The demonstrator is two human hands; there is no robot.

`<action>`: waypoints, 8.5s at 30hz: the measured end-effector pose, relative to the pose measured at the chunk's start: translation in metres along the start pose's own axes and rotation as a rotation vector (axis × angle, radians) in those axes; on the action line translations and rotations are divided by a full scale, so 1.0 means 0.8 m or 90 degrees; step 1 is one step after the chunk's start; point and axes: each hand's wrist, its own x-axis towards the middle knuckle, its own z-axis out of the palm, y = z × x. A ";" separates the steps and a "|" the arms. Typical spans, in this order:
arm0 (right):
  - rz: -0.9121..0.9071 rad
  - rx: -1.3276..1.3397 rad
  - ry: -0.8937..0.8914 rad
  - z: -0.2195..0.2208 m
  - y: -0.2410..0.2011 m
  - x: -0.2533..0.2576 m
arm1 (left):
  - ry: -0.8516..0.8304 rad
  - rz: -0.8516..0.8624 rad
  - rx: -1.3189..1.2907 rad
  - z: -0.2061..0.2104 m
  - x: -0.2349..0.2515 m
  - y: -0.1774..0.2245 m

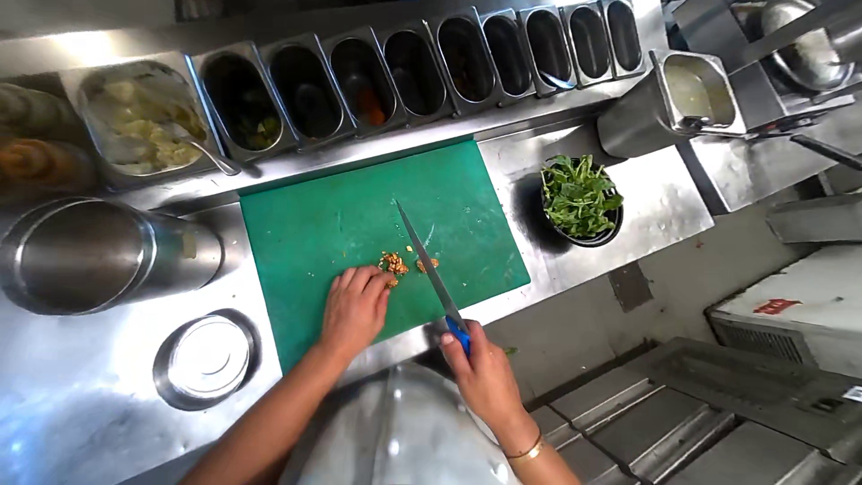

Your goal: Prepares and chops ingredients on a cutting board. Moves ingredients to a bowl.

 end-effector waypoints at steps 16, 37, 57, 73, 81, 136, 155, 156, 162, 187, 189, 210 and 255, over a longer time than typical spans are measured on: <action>0.001 -0.149 -0.069 0.022 -0.032 0.016 | 0.071 -0.028 -0.064 0.012 0.007 0.000; 0.055 0.237 -0.104 0.004 0.032 0.003 | 0.283 -0.086 -0.257 -0.184 -0.004 -0.029; 0.230 0.317 -0.264 0.000 0.040 0.023 | -0.086 0.078 0.027 -0.003 0.154 0.106; 0.150 0.065 -0.384 -0.056 0.043 0.069 | -0.218 0.000 0.244 0.081 0.169 0.114; 0.212 0.218 -0.455 -0.092 0.041 0.052 | -0.245 -0.116 -0.100 0.026 0.179 0.108; 0.296 0.439 -0.412 -0.002 0.042 0.053 | -0.173 0.071 0.165 0.080 0.176 0.091; 0.286 0.554 -0.373 -0.085 0.089 0.025 | -0.036 -0.145 -0.144 0.003 0.060 0.078; 0.292 0.545 -0.397 -0.089 0.085 0.023 | -0.025 -0.118 -0.135 0.017 0.049 0.083; 0.359 0.682 -0.494 -0.070 0.069 0.012 | -0.009 -0.013 -0.108 0.068 0.054 0.108; 0.401 0.706 -0.489 -0.075 0.046 0.008 | 0.017 0.057 0.015 0.062 0.061 0.116; 0.330 0.624 -0.446 -0.085 0.045 0.005 | -0.010 0.054 0.033 0.048 0.052 0.104; -0.006 -0.165 -0.277 -0.079 -0.057 0.050 | 0.066 -0.166 -0.032 0.015 -0.005 0.045; 0.082 -0.217 -0.266 -0.008 -0.128 0.053 | 0.113 -0.069 -0.053 0.026 -0.004 0.018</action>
